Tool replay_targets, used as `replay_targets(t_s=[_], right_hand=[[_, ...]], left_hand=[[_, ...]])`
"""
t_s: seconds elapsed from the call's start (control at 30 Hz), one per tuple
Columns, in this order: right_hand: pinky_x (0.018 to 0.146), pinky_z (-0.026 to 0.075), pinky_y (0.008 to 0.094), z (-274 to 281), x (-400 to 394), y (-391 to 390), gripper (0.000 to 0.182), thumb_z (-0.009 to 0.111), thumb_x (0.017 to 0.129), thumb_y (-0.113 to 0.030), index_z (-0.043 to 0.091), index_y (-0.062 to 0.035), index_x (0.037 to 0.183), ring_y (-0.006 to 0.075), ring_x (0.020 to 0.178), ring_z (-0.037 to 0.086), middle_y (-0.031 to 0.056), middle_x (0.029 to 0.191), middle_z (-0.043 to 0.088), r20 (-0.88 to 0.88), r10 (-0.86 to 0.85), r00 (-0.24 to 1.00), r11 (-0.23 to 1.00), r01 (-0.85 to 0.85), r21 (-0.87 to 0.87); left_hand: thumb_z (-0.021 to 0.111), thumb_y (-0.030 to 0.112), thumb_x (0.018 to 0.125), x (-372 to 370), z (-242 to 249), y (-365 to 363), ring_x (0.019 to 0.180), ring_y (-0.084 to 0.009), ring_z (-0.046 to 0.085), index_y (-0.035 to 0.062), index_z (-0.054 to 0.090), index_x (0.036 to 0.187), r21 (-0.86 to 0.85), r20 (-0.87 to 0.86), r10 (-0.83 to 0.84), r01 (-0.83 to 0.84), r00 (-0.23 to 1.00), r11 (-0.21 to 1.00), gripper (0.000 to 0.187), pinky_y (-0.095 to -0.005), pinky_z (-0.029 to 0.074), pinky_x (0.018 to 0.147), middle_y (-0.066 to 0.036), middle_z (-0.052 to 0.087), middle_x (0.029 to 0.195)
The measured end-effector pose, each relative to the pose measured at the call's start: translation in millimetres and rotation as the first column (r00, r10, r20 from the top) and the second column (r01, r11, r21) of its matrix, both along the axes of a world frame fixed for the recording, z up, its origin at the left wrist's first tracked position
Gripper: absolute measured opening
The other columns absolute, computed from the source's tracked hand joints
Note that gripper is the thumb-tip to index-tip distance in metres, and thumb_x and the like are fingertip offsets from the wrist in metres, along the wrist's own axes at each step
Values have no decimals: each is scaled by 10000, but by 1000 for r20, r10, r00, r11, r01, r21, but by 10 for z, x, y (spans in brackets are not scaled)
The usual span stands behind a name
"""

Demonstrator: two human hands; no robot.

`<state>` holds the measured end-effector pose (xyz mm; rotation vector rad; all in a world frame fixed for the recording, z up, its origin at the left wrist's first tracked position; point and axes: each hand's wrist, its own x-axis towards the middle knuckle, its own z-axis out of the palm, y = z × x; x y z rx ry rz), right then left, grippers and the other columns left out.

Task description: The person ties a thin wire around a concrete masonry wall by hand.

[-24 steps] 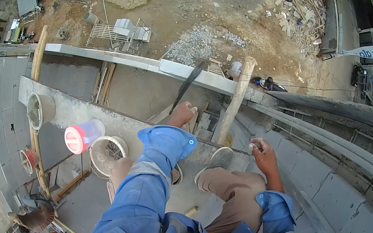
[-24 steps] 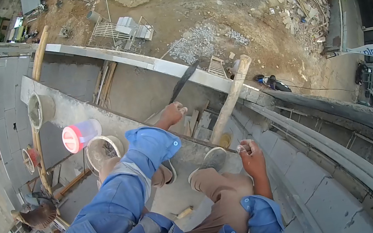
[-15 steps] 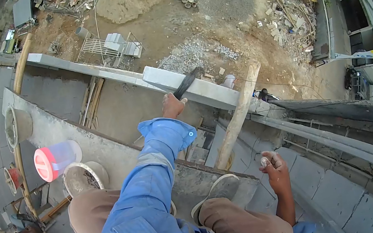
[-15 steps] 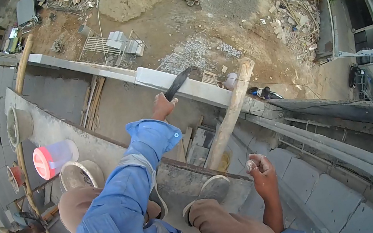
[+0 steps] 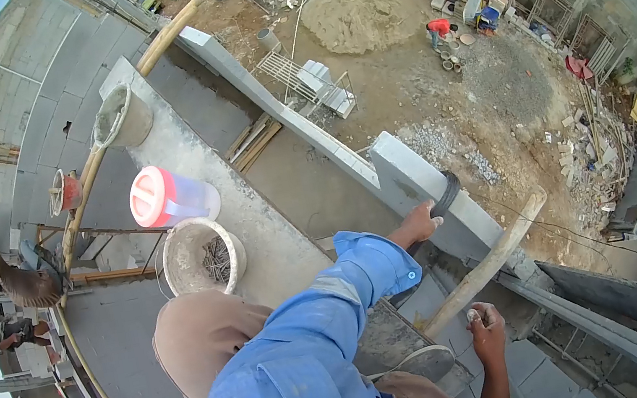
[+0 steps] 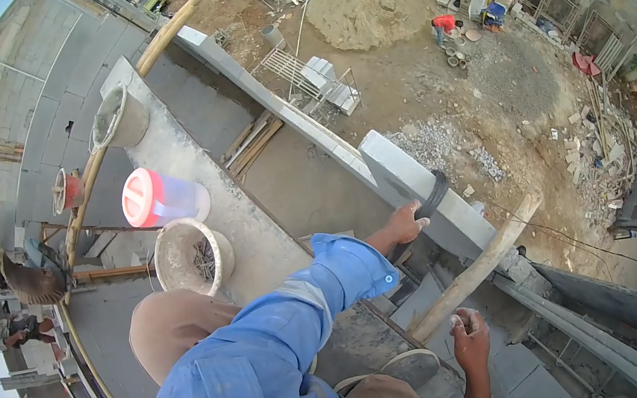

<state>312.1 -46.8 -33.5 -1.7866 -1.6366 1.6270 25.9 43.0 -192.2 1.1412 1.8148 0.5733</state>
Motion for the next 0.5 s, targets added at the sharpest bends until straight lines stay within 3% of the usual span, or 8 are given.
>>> replay_targets(t_s=[0.07, 0.17, 0.23, 0.33, 0.5], right_hand=[[650, 513, 295, -266, -151, 152, 209, 598, 914, -97, 639, 39, 1067, 156, 670, 626, 92, 825, 658, -46, 60, 997, 995, -56, 83], [655, 514, 298, -434, -409, 368, 217, 610, 928, -126, 638, 35, 1071, 153, 701, 628, 96, 847, 661, -127, 40, 991, 999, -37, 32], [649, 503, 282, -631, -522, 526, 244, 601, 954, -152, 619, 32, 1113, 128, 726, 607, 90, 900, 650, -133, 72, 988, 995, -63, 76], [619, 480, 251, -651, -736, 684, 340, 551, 995, -215, 531, -1, 1259, 112, 758, 593, 56, 1009, 616, -183, -30, 983, 999, 36, 26], [627, 491, 265, -823, -879, 779, 267, 548, 996, -208, 590, -5, 1165, 111, 754, 587, 32, 938, 607, -243, -69, 968, 997, 71, 2]], left_hand=[[694, 285, 866, 74, 74, -99, 1201, -435, 549, -39, 523, 1275, 27, 46, 54, -56, 997, 998, 549, -465, 428, 1023, -299, 584, 1256], [704, 274, 849, 183, 126, -296, 1267, -412, 518, -61, 502, 1303, 25, 122, -13, 10, 992, 1000, 598, -436, 410, 1065, -300, 549, 1324], [723, 283, 830, 218, 179, -408, 1250, -408, 535, -64, 504, 1292, 67, 159, 46, -57, 986, 996, 619, -432, 425, 1047, -291, 563, 1307], [714, 278, 835, 269, 773, -551, 1216, -400, 558, -58, 511, 1261, 41, 220, 56, -66, 974, 997, 579, -428, 433, 1028, -302, 577, 1265], [712, 317, 834, 438, 740, -646, 1191, -400, 571, -67, 529, 1269, 140, 205, 87, -117, 975, 983, 608, -428, 442, 1008, -292, 593, 1241]])
